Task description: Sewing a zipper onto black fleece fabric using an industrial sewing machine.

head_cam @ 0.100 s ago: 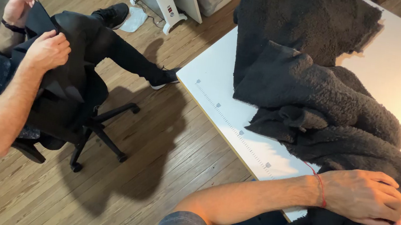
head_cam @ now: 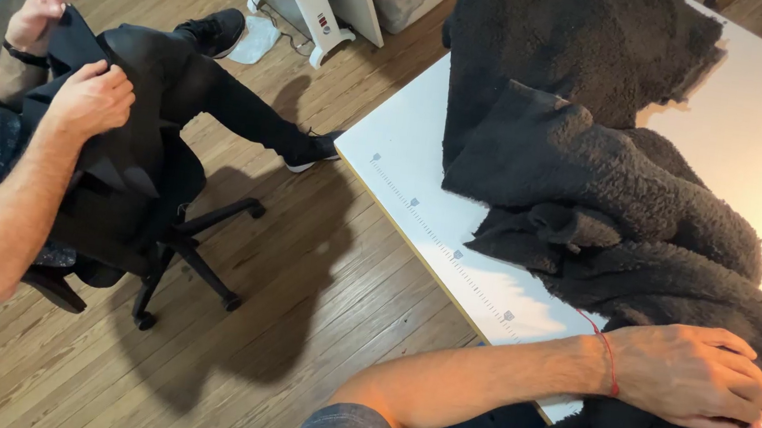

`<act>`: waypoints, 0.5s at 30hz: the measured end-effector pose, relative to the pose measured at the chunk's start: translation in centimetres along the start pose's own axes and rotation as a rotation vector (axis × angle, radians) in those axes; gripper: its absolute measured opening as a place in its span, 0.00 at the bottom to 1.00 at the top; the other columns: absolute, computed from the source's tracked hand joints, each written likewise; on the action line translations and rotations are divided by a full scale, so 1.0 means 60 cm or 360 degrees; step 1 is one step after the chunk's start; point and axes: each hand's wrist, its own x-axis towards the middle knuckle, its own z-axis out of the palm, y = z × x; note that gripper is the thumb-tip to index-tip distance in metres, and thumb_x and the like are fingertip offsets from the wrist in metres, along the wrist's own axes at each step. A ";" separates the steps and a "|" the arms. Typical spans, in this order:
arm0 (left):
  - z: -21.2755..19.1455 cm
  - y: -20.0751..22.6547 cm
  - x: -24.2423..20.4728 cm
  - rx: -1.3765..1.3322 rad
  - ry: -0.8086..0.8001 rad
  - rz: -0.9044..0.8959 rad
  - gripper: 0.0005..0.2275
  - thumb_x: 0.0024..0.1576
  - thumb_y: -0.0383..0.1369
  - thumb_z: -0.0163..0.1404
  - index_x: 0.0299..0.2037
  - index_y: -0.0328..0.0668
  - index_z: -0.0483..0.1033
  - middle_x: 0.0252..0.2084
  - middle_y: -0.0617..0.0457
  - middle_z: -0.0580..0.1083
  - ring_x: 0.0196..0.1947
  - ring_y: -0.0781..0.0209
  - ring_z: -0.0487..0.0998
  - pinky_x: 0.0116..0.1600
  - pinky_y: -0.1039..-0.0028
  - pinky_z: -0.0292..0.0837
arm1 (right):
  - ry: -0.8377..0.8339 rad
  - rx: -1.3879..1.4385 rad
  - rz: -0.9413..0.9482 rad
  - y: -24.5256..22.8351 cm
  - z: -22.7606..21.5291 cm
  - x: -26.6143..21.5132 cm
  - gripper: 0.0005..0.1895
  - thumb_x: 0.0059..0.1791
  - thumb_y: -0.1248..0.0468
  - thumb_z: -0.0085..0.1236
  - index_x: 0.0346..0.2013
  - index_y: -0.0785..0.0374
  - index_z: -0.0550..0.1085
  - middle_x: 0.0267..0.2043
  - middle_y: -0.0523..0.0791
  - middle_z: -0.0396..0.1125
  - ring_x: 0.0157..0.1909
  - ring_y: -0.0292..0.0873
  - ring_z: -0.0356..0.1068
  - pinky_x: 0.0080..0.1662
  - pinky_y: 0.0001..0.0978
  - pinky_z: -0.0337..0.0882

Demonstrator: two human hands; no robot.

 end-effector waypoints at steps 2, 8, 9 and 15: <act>0.000 -0.002 0.000 0.0013 -0.0002 0.0021 0.19 0.56 0.51 0.49 0.48 0.50 0.80 0.53 0.58 0.79 0.56 0.68 0.78 0.68 0.73 0.68 | 0.0087 -0.0085 -0.0043 0.049 0.024 -0.028 0.38 0.33 0.68 0.69 0.54 0.82 0.65 0.67 0.69 0.59 0.73 0.59 0.61 0.72 0.46 0.61; -0.030 0.000 0.010 -0.0122 0.0025 0.0048 0.15 0.56 0.48 0.51 0.43 0.50 0.79 0.50 0.61 0.79 0.55 0.67 0.78 0.66 0.73 0.69 | 0.0288 -0.0246 -0.0149 -0.015 -0.014 -0.025 0.40 0.37 0.62 0.70 0.56 0.81 0.63 0.63 0.69 0.63 0.62 0.61 0.69 0.65 0.45 0.67; -0.040 0.001 0.013 -0.0109 -0.0013 0.0117 0.12 0.57 0.47 0.52 0.41 0.50 0.79 0.48 0.62 0.79 0.56 0.66 0.78 0.66 0.72 0.69 | 0.0217 -0.0377 -0.0164 -0.053 -0.040 -0.013 0.41 0.34 0.62 0.73 0.54 0.80 0.63 0.60 0.70 0.65 0.55 0.63 0.72 0.60 0.47 0.69; -0.038 0.007 0.017 -0.0069 -0.0013 0.0072 0.13 0.57 0.47 0.52 0.40 0.50 0.80 0.46 0.62 0.79 0.56 0.68 0.77 0.66 0.72 0.69 | 0.0166 0.0248 -0.0041 0.013 -0.114 -0.032 0.45 0.34 0.57 0.70 0.59 0.73 0.62 0.50 0.57 0.68 0.46 0.50 0.71 0.41 0.34 0.68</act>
